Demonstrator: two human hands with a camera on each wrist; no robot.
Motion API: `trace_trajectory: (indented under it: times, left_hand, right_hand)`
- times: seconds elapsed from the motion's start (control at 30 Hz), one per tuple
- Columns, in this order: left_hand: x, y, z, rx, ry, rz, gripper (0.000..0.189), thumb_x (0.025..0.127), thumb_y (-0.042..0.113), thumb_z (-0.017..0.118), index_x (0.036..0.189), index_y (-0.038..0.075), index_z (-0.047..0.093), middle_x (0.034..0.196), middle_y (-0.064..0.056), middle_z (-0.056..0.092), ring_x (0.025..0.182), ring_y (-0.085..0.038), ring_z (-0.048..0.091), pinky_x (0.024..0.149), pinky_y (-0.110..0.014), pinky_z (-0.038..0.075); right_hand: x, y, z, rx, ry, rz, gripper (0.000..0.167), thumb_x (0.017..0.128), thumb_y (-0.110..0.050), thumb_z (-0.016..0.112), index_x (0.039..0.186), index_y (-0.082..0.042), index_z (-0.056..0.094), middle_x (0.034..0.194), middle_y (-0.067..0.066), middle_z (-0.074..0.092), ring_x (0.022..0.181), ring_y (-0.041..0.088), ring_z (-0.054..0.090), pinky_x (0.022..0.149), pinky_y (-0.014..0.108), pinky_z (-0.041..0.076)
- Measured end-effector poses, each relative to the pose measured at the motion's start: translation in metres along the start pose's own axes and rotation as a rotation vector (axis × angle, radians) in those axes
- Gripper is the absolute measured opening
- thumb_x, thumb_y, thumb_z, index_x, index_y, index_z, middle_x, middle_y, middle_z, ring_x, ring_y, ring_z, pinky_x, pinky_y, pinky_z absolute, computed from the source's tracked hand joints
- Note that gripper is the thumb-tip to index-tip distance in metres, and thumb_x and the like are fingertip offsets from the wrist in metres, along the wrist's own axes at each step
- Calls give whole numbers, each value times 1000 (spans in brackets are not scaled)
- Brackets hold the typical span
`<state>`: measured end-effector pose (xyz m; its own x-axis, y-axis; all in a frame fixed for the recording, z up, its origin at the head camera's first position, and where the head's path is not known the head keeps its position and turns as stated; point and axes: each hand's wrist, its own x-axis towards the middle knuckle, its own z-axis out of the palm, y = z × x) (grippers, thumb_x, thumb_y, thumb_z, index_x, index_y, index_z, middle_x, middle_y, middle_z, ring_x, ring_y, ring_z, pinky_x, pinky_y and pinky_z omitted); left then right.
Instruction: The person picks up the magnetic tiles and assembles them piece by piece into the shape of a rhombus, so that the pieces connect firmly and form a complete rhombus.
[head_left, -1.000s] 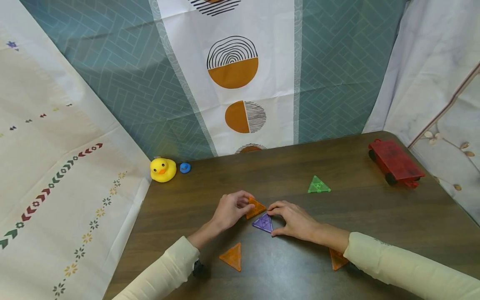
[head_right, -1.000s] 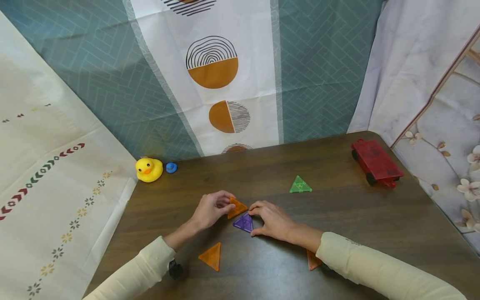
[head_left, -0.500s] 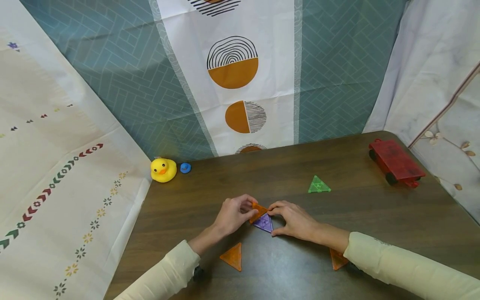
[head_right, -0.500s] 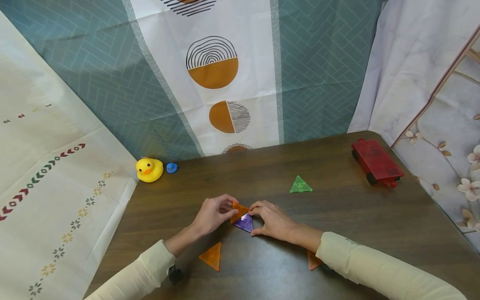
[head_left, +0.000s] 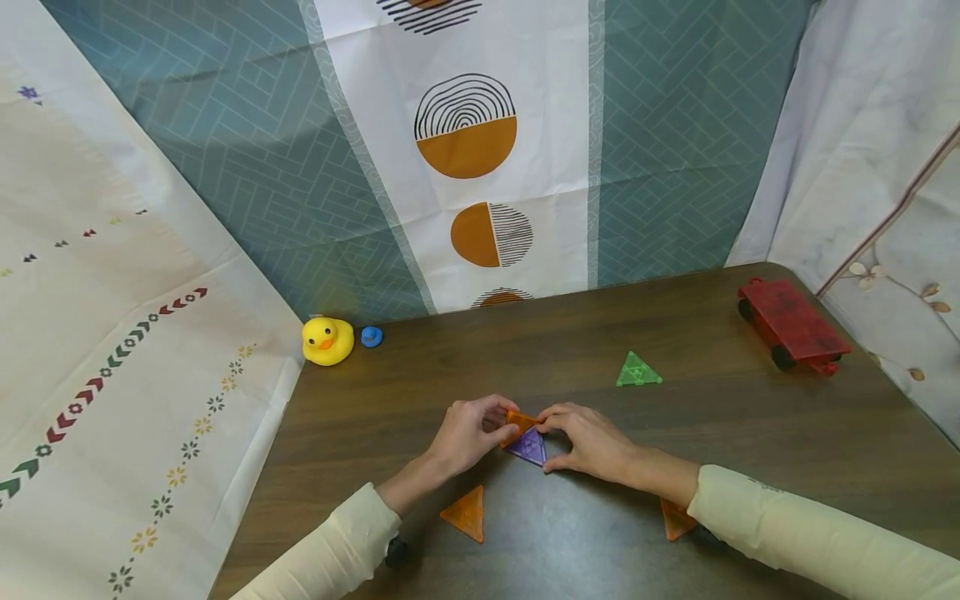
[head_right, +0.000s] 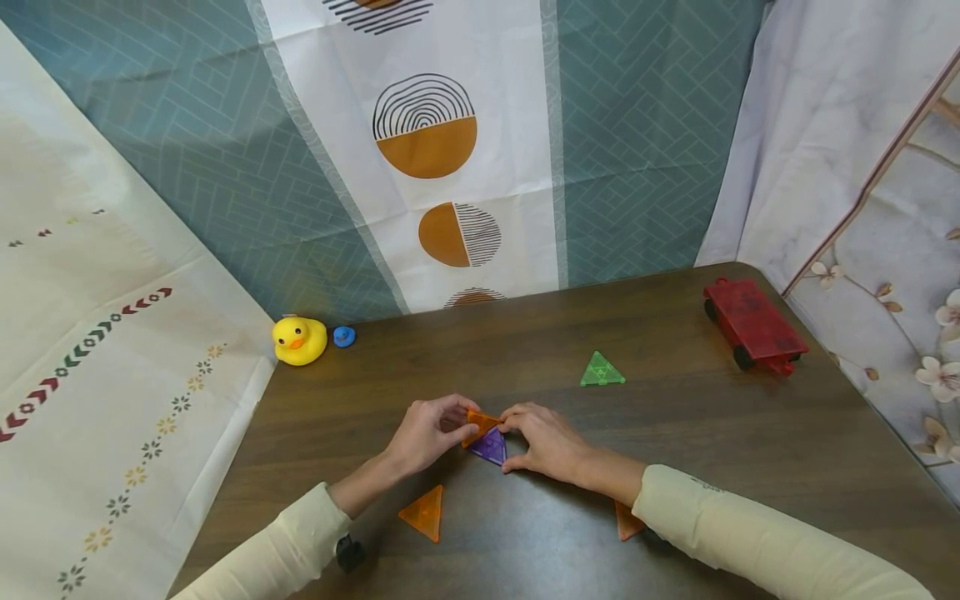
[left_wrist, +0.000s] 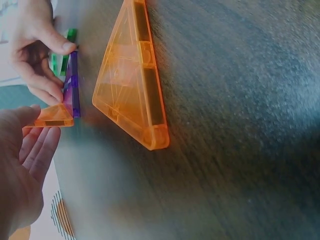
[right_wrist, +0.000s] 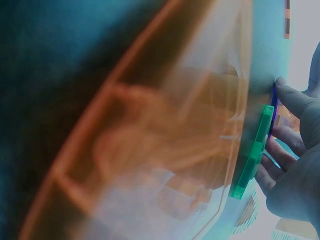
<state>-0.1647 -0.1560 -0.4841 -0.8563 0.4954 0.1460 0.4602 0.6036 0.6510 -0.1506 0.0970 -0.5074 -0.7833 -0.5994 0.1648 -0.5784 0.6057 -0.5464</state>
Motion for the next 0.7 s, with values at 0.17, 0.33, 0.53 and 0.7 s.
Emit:
trace_trajectory:
  times: [0.17,0.33,0.53,0.7]
  left_hand:
    - [-1,-1,1,15,-16,-3,28,96,17,82,123,12,77,108,-1,80,89,-8,76,80,-26,62]
    - [-2,0,-1,-9,-23,25,33,96,17,82,126,6,76,107,-3,80,90,-10,76,79,-27,63]
    - [-2,2,-2,-34,-45,24,36,97,18,81,129,4,75,110,-4,80,93,-11,76,80,-24,62]
    - [-2,1,-2,-42,-54,25,36,97,18,81,130,4,74,110,-4,79,94,-10,76,81,-28,63]
  right_hand:
    - [0,0,1,-6,-2,1,54,80,-35,96,121,-4,79,132,8,70,122,31,66,102,54,54]
    - [-1,1,2,-14,1,-3,53,80,-33,96,120,-4,79,132,7,69,122,31,66,101,53,55]
    - [-1,2,1,-8,5,-12,52,80,-33,96,120,-4,79,133,8,69,123,31,65,101,53,55]
    - [-1,2,1,-6,6,-13,52,80,-33,96,120,-4,79,133,8,69,122,31,65,101,53,55]
